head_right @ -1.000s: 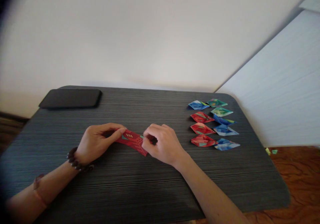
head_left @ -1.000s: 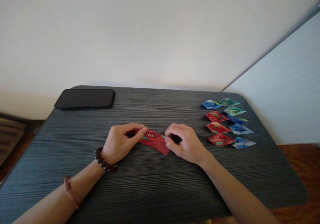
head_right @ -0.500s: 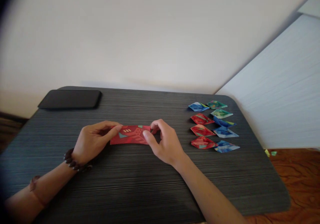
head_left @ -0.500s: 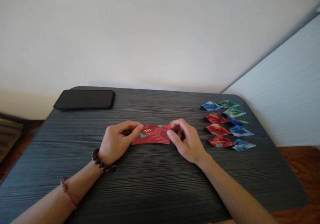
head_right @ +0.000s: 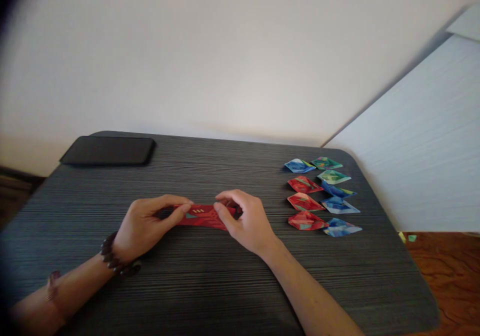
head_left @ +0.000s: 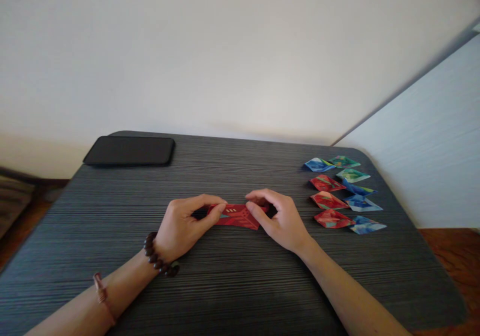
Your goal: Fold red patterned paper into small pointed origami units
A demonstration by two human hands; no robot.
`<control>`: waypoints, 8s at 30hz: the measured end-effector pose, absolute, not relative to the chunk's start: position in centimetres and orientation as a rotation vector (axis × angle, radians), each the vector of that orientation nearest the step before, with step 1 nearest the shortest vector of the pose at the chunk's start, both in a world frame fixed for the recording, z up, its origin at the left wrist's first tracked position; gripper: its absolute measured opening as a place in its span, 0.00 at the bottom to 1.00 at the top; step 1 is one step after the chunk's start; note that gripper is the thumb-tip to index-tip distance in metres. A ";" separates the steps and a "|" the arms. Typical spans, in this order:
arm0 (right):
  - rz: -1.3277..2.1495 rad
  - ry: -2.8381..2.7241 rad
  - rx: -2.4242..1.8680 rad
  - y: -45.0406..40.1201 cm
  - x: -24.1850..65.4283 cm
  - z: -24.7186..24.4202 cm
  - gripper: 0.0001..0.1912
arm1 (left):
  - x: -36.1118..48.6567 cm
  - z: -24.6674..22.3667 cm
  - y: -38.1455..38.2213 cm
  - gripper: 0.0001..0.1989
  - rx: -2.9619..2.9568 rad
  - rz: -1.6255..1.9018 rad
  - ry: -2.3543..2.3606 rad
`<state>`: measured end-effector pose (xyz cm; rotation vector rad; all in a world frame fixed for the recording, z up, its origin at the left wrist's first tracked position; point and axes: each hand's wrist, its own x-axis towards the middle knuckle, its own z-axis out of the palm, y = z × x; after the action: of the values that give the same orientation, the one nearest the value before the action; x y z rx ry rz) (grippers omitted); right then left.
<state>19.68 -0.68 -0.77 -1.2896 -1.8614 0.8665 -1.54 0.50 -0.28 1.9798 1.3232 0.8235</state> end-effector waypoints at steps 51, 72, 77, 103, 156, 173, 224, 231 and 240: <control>0.692 -2.228 -1.155 -0.6 19.4 -1.5 0.04 | -1.7 -1.5 1.2 0.07 2.332 0.663 1.079; 0.580 -2.128 -1.390 -0.5 20.6 -1.1 0.06 | -2.4 -1.7 1.4 0.07 2.344 0.610 1.238; 0.580 -2.105 -1.391 -0.4 20.8 -1.1 0.06 | -2.9 -1.6 1.8 0.08 2.400 0.586 1.243; 0.511 -2.206 -1.169 -1.1 19.5 -1.0 0.05 | -2.4 -1.4 1.5 0.05 2.497 0.726 1.087; 0.151 -2.229 -1.361 -1.7 19.6 -2.8 0.10 | -2.3 -2.2 1.2 0.15 2.827 0.464 1.074; 0.259 -2.495 -1.219 -2.1 20.5 -2.4 0.21 | -2.6 -2.2 1.0 0.17 2.824 0.385 1.105; 0.180 -2.378 -1.282 -4.5 21.3 -2.4 0.18 | 0.1 -1.2 -0.2 0.14 2.792 0.485 1.377; 0.150 -2.438 -1.305 -2.9 21.1 -2.6 0.21 | 0.9 -1.4 -0.1 0.13 2.749 0.547 1.427; 0.078 -2.441 -1.228 -3.9 22.1 -2.3 0.16 | 0.9 -1.4 -0.2 0.13 2.770 0.541 1.439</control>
<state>22.08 -3.94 -2.31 -1.2277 -2.4409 0.0780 0.87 -0.20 -1.38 2.7702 1.4394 0.5405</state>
